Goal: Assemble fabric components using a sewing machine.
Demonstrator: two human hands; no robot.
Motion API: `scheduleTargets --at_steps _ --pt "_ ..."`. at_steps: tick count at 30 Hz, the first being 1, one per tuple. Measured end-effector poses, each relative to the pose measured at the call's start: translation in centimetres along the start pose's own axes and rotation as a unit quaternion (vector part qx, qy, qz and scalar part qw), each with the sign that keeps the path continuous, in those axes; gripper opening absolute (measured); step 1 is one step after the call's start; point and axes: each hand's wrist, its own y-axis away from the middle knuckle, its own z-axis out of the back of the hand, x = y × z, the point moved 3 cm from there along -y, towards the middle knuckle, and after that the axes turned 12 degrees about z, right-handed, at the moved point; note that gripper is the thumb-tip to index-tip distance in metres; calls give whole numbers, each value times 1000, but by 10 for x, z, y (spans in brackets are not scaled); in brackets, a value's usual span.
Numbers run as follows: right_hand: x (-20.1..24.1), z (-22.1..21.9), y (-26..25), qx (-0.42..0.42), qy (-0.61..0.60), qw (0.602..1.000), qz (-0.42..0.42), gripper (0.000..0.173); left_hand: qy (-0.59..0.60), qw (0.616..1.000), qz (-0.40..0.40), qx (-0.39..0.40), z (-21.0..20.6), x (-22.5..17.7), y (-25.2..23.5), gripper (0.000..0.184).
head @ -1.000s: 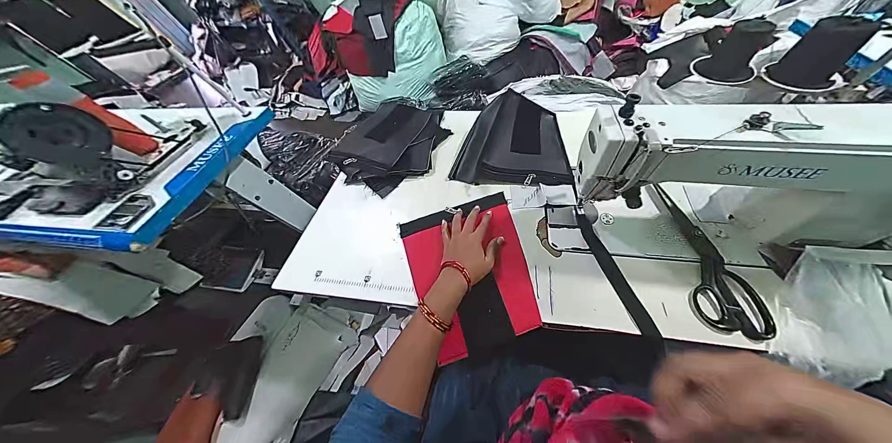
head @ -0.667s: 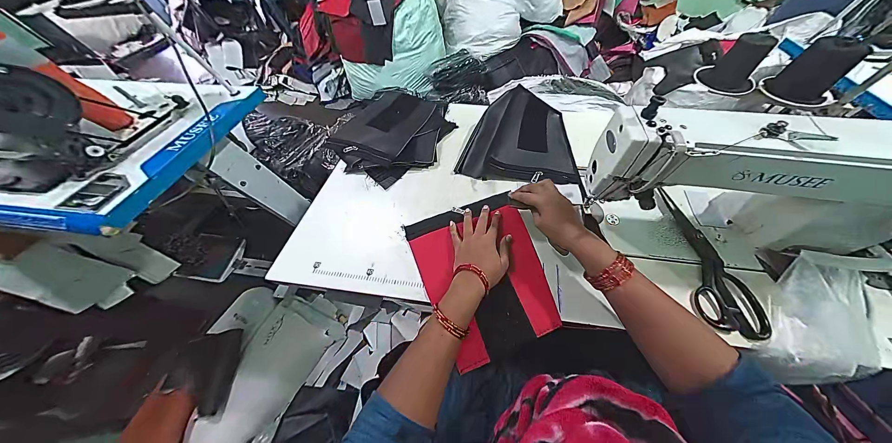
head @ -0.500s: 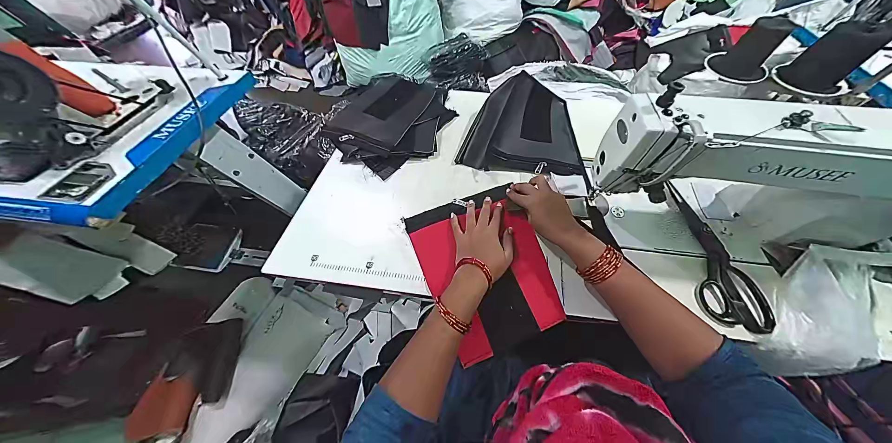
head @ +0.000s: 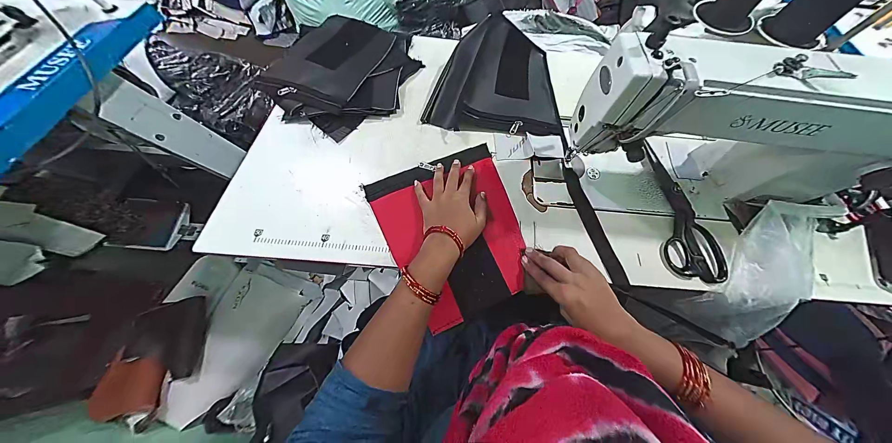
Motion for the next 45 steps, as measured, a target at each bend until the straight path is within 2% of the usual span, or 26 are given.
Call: scheduleTargets --at_steps 2,4,6,9,13,17,24,27,30,32,34,36,40,45 --pt "13 5 19 -28 31 999 20 33 5 1000 -8 -21 -3 1 1 56" --pt "15 18 27 -20 -9 1000 17 30 12 999 -5 -39 -4 1 1 56" --pt "4 37 24 -11 -50 998 -22 40 12 999 36 -32 -1 0 -4 56" --pt "-16 53 9 -28 -25 994 -101 53 5 993 119 -12 4 -1 -17 59" --pt "-30 27 -14 -18 -12 988 -155 50 8 988 156 -16 4 -3 -22 59" --pt "-2 -8 -22 -4 52 987 -151 46 -1 987 158 -17 3 -2 -20 59" --pt "3 5 -10 -16 2 993 -118 51 -6 988 153 -15 5 -4 -19 58" --pt "10 -2 -13 -34 5 993 -113 47 -7 987 161 -10 4 -4 -20 59" --pt "16 2 -14 -35 -97 990 -96 51 -8 986 166 -9 3 -4 -21 59" --pt "19 12 -12 -12 -223 972 -69 55 -9 986 169 -6 5 -4 -20 59" --pt "14 24 -8 -25 -276 957 -84 55 -19 984 175 -3 10 -2 -21 61" --pt "0 34 -3 -64 -220 966 -118 53 -43 982 184 -4 17 5 -18 64" --pt "-32 45 3 -70 -108 973 -190 55 -74 977 199 -20 35 33 -9 73" --pt "-46 40 -17 -60 -75 984 -149 57 -111 974 196 -20 55 52 6 73"
